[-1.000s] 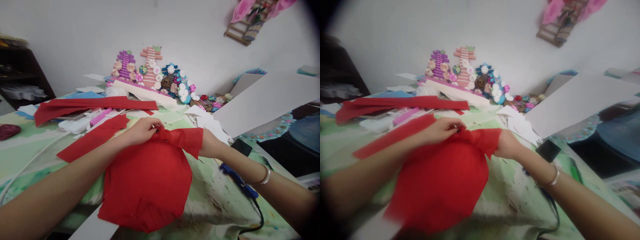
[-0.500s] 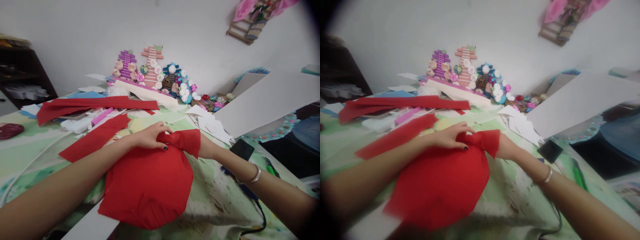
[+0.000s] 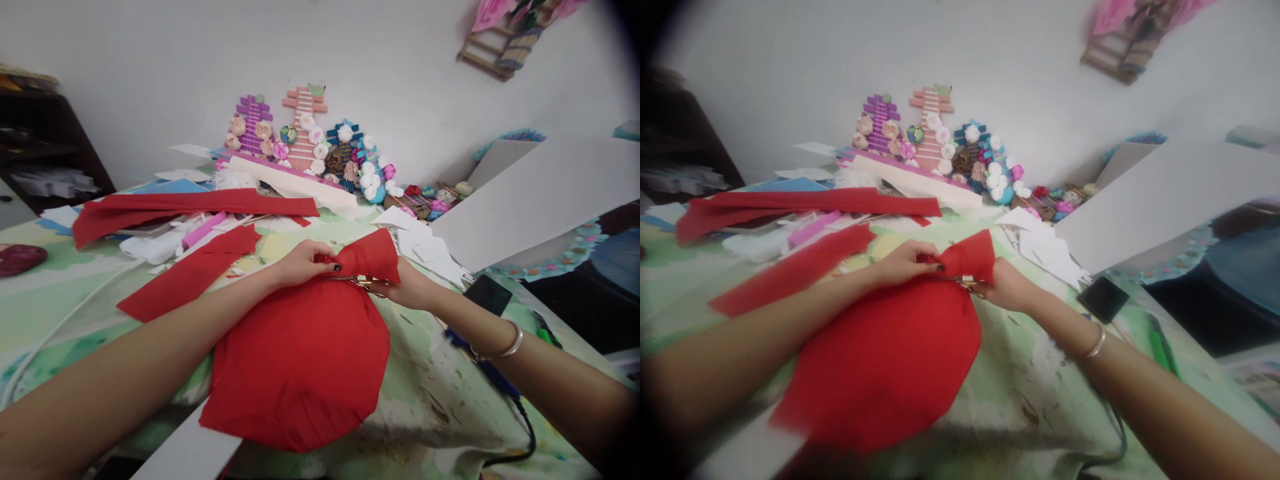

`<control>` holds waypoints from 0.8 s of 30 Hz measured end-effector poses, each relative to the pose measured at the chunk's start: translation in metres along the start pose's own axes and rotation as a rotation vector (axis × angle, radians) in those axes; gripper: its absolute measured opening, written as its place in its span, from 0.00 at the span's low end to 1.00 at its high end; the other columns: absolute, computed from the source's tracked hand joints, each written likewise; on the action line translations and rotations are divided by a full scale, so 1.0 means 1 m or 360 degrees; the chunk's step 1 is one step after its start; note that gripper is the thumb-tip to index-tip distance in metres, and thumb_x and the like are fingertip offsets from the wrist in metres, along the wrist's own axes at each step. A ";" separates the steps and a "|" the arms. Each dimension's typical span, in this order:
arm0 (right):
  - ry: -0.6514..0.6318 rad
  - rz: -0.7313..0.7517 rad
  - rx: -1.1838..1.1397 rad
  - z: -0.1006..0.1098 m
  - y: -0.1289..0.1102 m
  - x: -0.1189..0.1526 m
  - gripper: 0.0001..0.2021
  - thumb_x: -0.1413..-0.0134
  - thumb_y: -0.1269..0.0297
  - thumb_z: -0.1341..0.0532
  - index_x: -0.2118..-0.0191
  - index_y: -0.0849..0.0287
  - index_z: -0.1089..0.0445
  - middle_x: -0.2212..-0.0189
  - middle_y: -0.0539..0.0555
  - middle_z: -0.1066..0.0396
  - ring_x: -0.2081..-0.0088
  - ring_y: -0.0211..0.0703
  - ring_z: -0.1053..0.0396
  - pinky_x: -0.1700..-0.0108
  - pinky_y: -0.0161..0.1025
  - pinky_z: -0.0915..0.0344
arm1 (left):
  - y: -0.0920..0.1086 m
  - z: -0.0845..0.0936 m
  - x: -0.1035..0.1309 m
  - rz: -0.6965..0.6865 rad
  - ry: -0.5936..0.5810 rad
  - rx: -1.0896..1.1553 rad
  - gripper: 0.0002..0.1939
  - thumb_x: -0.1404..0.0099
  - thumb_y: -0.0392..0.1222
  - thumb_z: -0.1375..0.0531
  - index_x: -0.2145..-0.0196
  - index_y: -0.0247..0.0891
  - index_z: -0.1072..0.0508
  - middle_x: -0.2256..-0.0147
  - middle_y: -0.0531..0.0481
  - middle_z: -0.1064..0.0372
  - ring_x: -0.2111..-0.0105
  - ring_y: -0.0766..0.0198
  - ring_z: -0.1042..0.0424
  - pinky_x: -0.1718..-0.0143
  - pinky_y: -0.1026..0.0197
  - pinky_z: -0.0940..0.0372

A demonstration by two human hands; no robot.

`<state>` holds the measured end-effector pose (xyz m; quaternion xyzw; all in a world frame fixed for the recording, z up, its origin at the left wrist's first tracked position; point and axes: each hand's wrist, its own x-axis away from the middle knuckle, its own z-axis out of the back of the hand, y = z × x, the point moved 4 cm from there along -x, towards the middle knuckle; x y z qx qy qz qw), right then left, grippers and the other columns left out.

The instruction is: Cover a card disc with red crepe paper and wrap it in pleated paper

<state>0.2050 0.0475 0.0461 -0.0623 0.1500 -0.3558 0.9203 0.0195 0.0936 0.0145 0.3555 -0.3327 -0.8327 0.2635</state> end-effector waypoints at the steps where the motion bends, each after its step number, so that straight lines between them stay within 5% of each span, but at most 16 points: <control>1: -0.0019 -0.0034 0.0025 0.001 0.001 0.000 0.05 0.47 0.68 0.43 0.68 0.58 0.29 0.73 0.53 0.26 0.71 0.42 0.30 0.68 0.36 0.38 | 0.000 -0.001 0.000 -0.0004 0.0002 0.0013 0.11 0.40 0.45 0.40 0.67 0.35 0.22 0.72 0.51 0.29 0.72 0.67 0.36 0.69 0.65 0.42; 7: 0.0024 -0.0106 0.0151 0.002 0.005 0.000 0.06 0.48 0.65 0.43 0.70 0.59 0.30 0.77 0.53 0.29 0.75 0.41 0.34 0.71 0.36 0.40 | 0.005 0.001 -0.001 -0.0069 0.0010 0.0086 0.10 0.40 0.43 0.40 0.68 0.35 0.22 0.71 0.51 0.27 0.71 0.67 0.33 0.68 0.65 0.40; 16: 0.0005 -0.0033 -0.0171 -0.006 0.005 -0.002 0.16 0.43 0.61 0.43 0.50 0.55 0.32 0.57 0.55 0.27 0.59 0.45 0.31 0.58 0.39 0.33 | 0.014 0.006 -0.003 -0.0084 -0.0054 0.0180 0.05 0.44 0.39 0.36 0.70 0.36 0.21 0.72 0.52 0.28 0.71 0.68 0.32 0.67 0.65 0.39; 24: -0.0049 -0.0028 -0.0228 -0.007 0.007 -0.003 0.14 0.43 0.64 0.44 0.52 0.59 0.32 0.59 0.56 0.27 0.61 0.43 0.30 0.59 0.39 0.32 | 0.011 0.003 -0.003 -0.0049 -0.0051 0.0287 0.05 0.45 0.38 0.37 0.71 0.35 0.22 0.73 0.52 0.29 0.73 0.69 0.33 0.69 0.66 0.39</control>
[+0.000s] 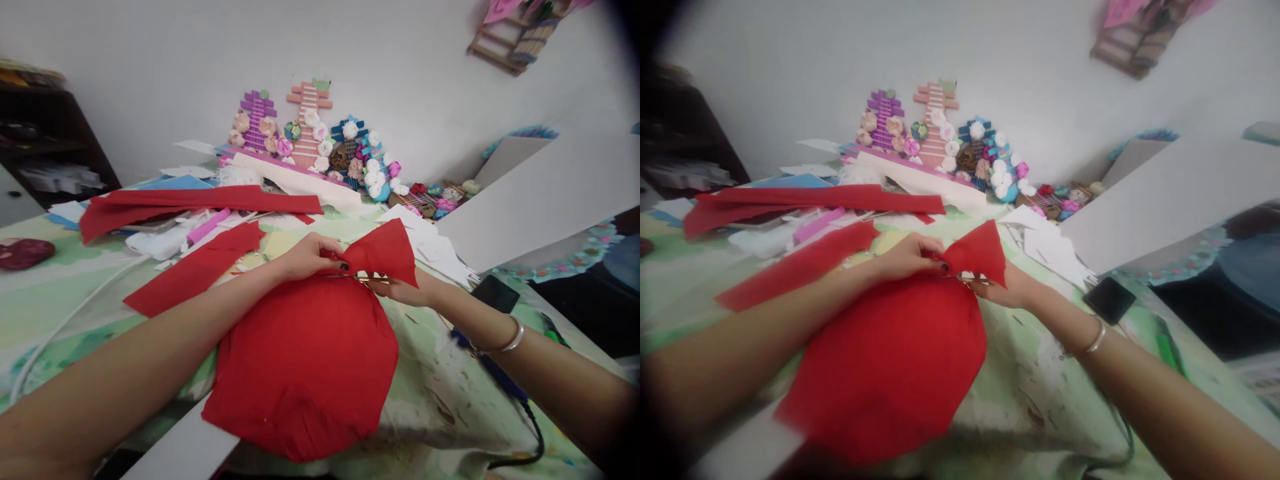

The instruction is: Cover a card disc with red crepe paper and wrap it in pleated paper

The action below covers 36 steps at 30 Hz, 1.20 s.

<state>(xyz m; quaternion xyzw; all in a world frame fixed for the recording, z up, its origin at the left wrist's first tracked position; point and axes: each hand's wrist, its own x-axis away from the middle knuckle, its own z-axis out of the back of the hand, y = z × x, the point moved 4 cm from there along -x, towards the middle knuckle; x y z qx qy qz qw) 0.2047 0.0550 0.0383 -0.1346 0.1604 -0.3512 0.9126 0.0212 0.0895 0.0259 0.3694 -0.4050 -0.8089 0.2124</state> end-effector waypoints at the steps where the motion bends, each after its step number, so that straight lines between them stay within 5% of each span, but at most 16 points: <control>1: 0.0000 0.0020 0.0007 0.000 -0.001 -0.001 0.13 0.42 0.64 0.44 0.52 0.59 0.32 0.59 0.56 0.27 0.61 0.43 0.30 0.58 0.40 0.32 | 0.000 0.000 0.000 -0.0003 0.0000 0.0003 0.05 0.45 0.38 0.37 0.71 0.35 0.22 0.73 0.52 0.29 0.73 0.69 0.33 0.70 0.66 0.39; 8: 0.0039 -0.0039 0.0067 -0.001 0.002 -0.005 0.10 0.44 0.63 0.44 0.59 0.58 0.29 0.70 0.54 0.27 0.70 0.43 0.31 0.67 0.38 0.32 | 0.001 0.001 -0.001 0.0013 0.0003 0.0011 0.06 0.46 0.39 0.37 0.71 0.34 0.21 0.73 0.52 0.29 0.73 0.69 0.34 0.70 0.66 0.39; 14: 0.0075 0.0098 0.0099 -0.004 0.002 -0.005 0.13 0.43 0.64 0.44 0.52 0.56 0.30 0.61 0.56 0.26 0.63 0.45 0.29 0.60 0.42 0.31 | 0.002 0.002 -0.001 0.0034 0.0035 -0.0007 0.07 0.47 0.39 0.36 0.70 0.35 0.21 0.74 0.52 0.30 0.74 0.69 0.35 0.71 0.66 0.40; 24: -0.0081 0.0070 -0.0059 0.003 0.005 -0.009 0.11 0.44 0.62 0.42 0.55 0.57 0.32 0.62 0.55 0.28 0.65 0.42 0.31 0.62 0.38 0.32 | 0.002 0.004 -0.002 0.0045 0.0029 -0.0027 0.07 0.44 0.41 0.38 0.71 0.33 0.23 0.72 0.51 0.28 0.71 0.67 0.32 0.69 0.65 0.39; 29: -0.0171 -0.0024 -0.0018 0.008 -0.001 -0.017 0.11 0.49 0.69 0.42 0.58 0.60 0.30 0.68 0.53 0.28 0.66 0.43 0.32 0.64 0.38 0.33 | 0.004 0.012 -0.002 -0.0046 0.0115 -0.0441 0.07 0.41 0.40 0.40 0.71 0.35 0.23 0.72 0.50 0.28 0.71 0.66 0.32 0.67 0.64 0.40; 36: -0.0260 0.0092 -0.0120 0.008 -0.005 -0.024 0.23 0.49 0.70 0.43 0.45 0.60 0.35 0.52 0.60 0.29 0.55 0.50 0.31 0.55 0.45 0.32 | 0.003 0.016 -0.002 -0.0190 0.0139 -0.0815 0.07 0.39 0.39 0.41 0.69 0.35 0.23 0.72 0.49 0.30 0.71 0.66 0.33 0.67 0.65 0.41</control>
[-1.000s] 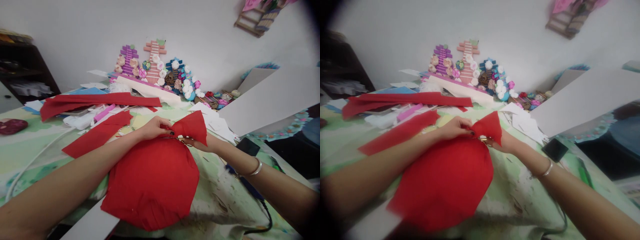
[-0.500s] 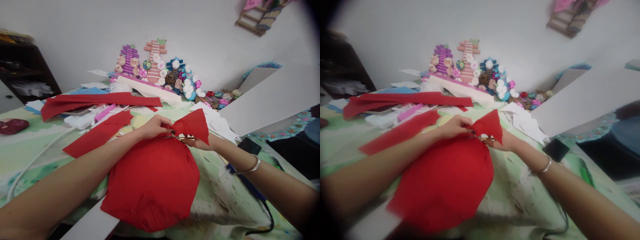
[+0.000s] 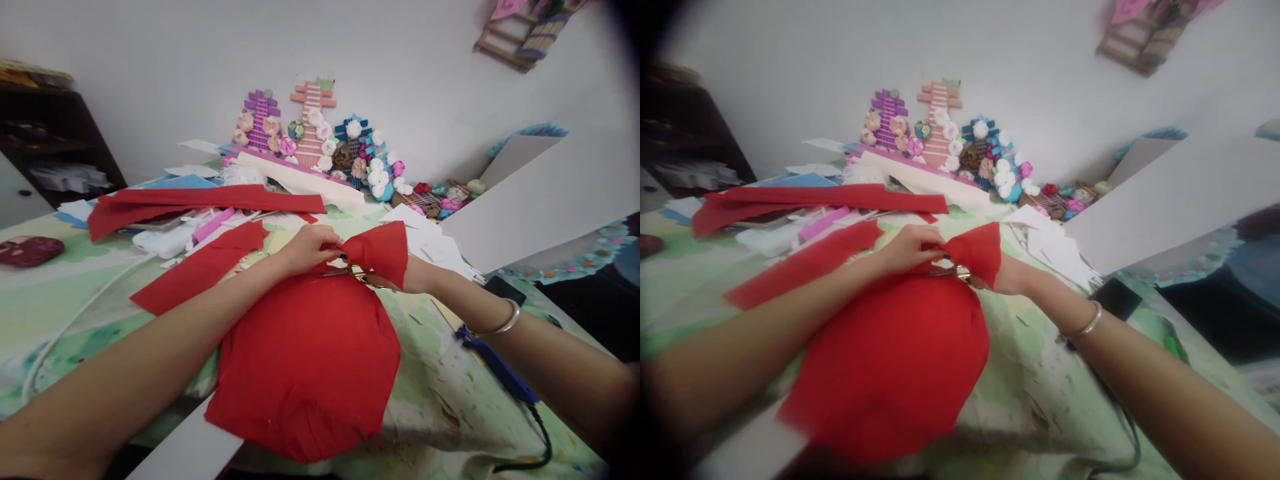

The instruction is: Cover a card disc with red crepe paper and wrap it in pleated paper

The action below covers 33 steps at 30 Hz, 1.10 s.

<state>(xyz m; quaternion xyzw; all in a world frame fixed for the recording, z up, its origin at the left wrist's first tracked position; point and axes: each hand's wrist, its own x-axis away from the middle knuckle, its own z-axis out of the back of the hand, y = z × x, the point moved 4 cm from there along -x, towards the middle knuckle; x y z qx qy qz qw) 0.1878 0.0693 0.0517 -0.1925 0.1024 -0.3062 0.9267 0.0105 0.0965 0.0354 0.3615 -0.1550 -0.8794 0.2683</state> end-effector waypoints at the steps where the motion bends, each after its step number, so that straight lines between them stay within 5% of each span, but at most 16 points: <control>1: -0.0026 0.0036 -0.0015 -0.001 0.000 -0.001 0.23 0.48 0.70 0.43 0.44 0.60 0.35 0.51 0.60 0.30 0.53 0.50 0.31 0.53 0.45 0.32 | 0.001 0.000 0.000 -0.0017 0.0003 0.0012 0.08 0.38 0.39 0.41 0.69 0.34 0.23 0.72 0.49 0.30 0.71 0.66 0.33 0.67 0.65 0.41; 5: -0.0048 0.0152 -0.0081 -0.003 0.001 -0.004 0.22 0.45 0.68 0.43 0.43 0.59 0.36 0.46 0.60 0.33 0.47 0.50 0.34 0.48 0.47 0.35 | 0.005 0.002 -0.001 -0.0070 0.0008 0.0070 0.07 0.38 0.38 0.41 0.71 0.34 0.24 0.73 0.50 0.33 0.72 0.66 0.34 0.68 0.66 0.42; 9: -0.0029 0.0073 -0.0191 -0.007 0.013 -0.005 0.21 0.43 0.66 0.44 0.43 0.56 0.36 0.48 0.58 0.31 0.51 0.48 0.31 0.53 0.44 0.30 | 0.005 0.002 -0.001 -0.0068 0.0005 0.0103 0.07 0.39 0.38 0.41 0.73 0.34 0.26 0.74 0.51 0.34 0.73 0.67 0.35 0.68 0.66 0.43; 19: 0.0139 0.0084 0.0153 -0.012 0.022 -0.008 0.15 0.44 0.64 0.44 0.52 0.58 0.29 0.57 0.57 0.26 0.56 0.48 0.29 0.53 0.45 0.31 | 0.000 0.003 -0.002 -0.0024 0.0114 0.0287 0.08 0.39 0.40 0.40 0.74 0.33 0.27 0.75 0.52 0.32 0.73 0.67 0.35 0.68 0.65 0.42; 29: -0.0013 -0.0162 0.0001 0.001 0.005 -0.012 0.20 0.51 0.69 0.42 0.51 0.55 0.27 0.68 0.51 0.26 0.68 0.41 0.31 0.64 0.36 0.32 | 0.000 0.002 -0.002 0.0073 0.0139 0.0397 0.08 0.41 0.40 0.40 0.75 0.34 0.28 0.76 0.53 0.33 0.73 0.67 0.36 0.70 0.66 0.42; 33: -0.0024 -0.0347 -0.0138 -0.005 0.011 -0.012 0.25 0.54 0.72 0.42 0.47 0.51 0.29 0.64 0.51 0.25 0.65 0.41 0.30 0.64 0.35 0.32 | 0.000 0.003 -0.002 0.0068 0.0153 0.0430 0.08 0.41 0.40 0.39 0.74 0.34 0.28 0.76 0.53 0.33 0.73 0.67 0.36 0.70 0.65 0.42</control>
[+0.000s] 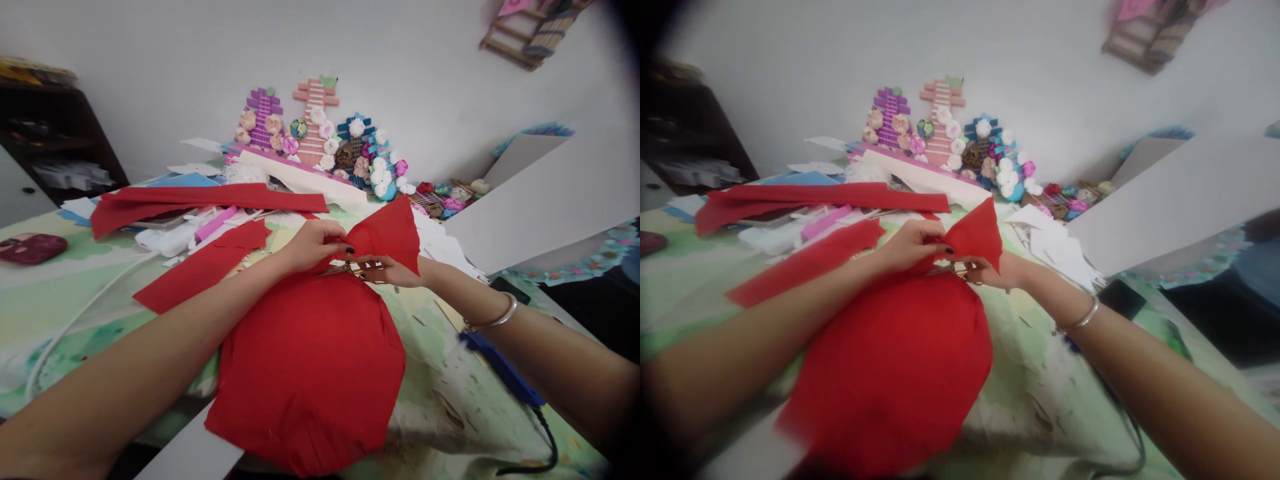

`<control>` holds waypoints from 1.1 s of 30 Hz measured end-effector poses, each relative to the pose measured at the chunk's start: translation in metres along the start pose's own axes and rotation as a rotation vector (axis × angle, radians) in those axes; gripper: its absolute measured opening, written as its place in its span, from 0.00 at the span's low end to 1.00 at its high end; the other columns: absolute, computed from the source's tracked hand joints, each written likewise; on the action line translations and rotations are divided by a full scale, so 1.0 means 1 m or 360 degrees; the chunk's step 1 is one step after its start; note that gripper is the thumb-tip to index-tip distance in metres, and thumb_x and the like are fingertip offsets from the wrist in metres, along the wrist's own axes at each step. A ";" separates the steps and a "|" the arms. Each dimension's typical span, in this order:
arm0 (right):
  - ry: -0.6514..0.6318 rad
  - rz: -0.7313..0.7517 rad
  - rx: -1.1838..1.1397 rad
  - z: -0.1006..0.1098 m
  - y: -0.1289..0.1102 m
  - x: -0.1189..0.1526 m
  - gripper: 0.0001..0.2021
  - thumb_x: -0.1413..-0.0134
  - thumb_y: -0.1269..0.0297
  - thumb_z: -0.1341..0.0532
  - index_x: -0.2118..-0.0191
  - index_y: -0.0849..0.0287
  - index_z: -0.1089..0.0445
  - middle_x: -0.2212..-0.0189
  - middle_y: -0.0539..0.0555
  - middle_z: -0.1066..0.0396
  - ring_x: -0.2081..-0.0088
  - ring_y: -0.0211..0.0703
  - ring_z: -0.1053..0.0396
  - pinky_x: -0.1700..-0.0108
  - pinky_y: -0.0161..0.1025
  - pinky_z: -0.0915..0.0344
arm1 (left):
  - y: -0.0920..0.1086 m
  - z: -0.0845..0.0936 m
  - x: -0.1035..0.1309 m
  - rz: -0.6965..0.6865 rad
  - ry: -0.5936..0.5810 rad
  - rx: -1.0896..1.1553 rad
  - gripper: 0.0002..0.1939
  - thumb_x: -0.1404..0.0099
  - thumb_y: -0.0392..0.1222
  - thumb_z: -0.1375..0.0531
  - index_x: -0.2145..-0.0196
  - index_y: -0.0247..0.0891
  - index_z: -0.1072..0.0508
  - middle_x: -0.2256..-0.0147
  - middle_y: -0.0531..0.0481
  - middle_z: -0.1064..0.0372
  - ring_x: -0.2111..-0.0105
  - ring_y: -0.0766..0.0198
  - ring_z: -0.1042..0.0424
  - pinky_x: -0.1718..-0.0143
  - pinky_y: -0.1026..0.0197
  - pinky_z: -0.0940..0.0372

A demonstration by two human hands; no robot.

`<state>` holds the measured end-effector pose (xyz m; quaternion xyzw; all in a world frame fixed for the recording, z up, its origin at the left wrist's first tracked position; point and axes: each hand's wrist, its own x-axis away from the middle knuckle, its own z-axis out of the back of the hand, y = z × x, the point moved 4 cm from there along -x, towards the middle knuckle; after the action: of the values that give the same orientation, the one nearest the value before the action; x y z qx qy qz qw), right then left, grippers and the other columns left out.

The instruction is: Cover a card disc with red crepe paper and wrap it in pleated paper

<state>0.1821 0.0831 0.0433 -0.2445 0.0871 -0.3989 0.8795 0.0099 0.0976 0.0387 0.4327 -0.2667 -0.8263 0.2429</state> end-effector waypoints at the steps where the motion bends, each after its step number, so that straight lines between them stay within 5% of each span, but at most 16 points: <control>1: 0.0009 -0.0027 -0.0060 -0.003 0.002 0.000 0.26 0.54 0.72 0.42 0.46 0.50 0.30 0.62 0.51 0.25 0.64 0.41 0.30 0.65 0.35 0.32 | 0.000 0.000 0.000 -0.0008 0.0001 0.0006 0.08 0.41 0.40 0.40 0.74 0.33 0.28 0.76 0.52 0.33 0.72 0.66 0.36 0.70 0.65 0.41; 13: -0.0071 -0.0168 -0.0518 -0.019 0.012 -0.002 0.25 0.50 0.72 0.43 0.45 0.51 0.31 0.57 0.53 0.24 0.57 0.43 0.27 0.59 0.37 0.29 | -0.003 0.000 -0.001 -0.0010 0.0013 0.0013 0.09 0.42 0.41 0.39 0.76 0.34 0.29 0.77 0.53 0.34 0.73 0.67 0.36 0.70 0.65 0.42; 18: -0.0152 0.0129 -0.0232 -0.018 0.003 -0.001 0.25 0.46 0.74 0.47 0.43 0.55 0.34 0.49 0.55 0.29 0.53 0.42 0.29 0.56 0.37 0.31 | -0.001 0.002 -0.001 -0.0021 0.0050 0.0022 0.08 0.41 0.39 0.40 0.76 0.34 0.28 0.77 0.52 0.33 0.73 0.66 0.36 0.71 0.64 0.42; 22: 0.0026 0.0277 0.0180 -0.008 -0.011 0.004 0.24 0.48 0.75 0.44 0.45 0.56 0.32 0.56 0.56 0.25 0.60 0.42 0.28 0.59 0.36 0.33 | -0.004 0.007 -0.002 0.0008 0.0153 -0.0080 0.06 0.41 0.39 0.39 0.72 0.34 0.25 0.74 0.51 0.30 0.72 0.65 0.33 0.69 0.64 0.40; 29: 0.0278 -0.0159 0.0243 0.012 -0.004 0.024 0.21 0.49 0.69 0.43 0.47 0.61 0.29 0.67 0.54 0.23 0.69 0.40 0.29 0.65 0.34 0.36 | -0.031 0.061 0.001 0.0353 0.0716 -0.0910 0.07 0.39 0.39 0.41 0.68 0.36 0.24 0.69 0.48 0.28 0.66 0.59 0.31 0.62 0.59 0.39; 33: 0.0493 -0.0562 0.0522 0.020 0.012 0.039 0.19 0.49 0.63 0.42 0.51 0.63 0.27 0.77 0.51 0.27 0.74 0.40 0.33 0.71 0.35 0.42 | -0.053 0.094 0.014 0.0695 0.0702 -0.1312 0.09 0.39 0.36 0.44 0.64 0.35 0.24 0.62 0.44 0.31 0.59 0.53 0.34 0.56 0.54 0.39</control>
<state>0.2231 0.0675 0.0566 -0.0464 0.1107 -0.5871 0.8005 -0.0860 0.1501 0.0415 0.3992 0.0545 -0.6820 0.6103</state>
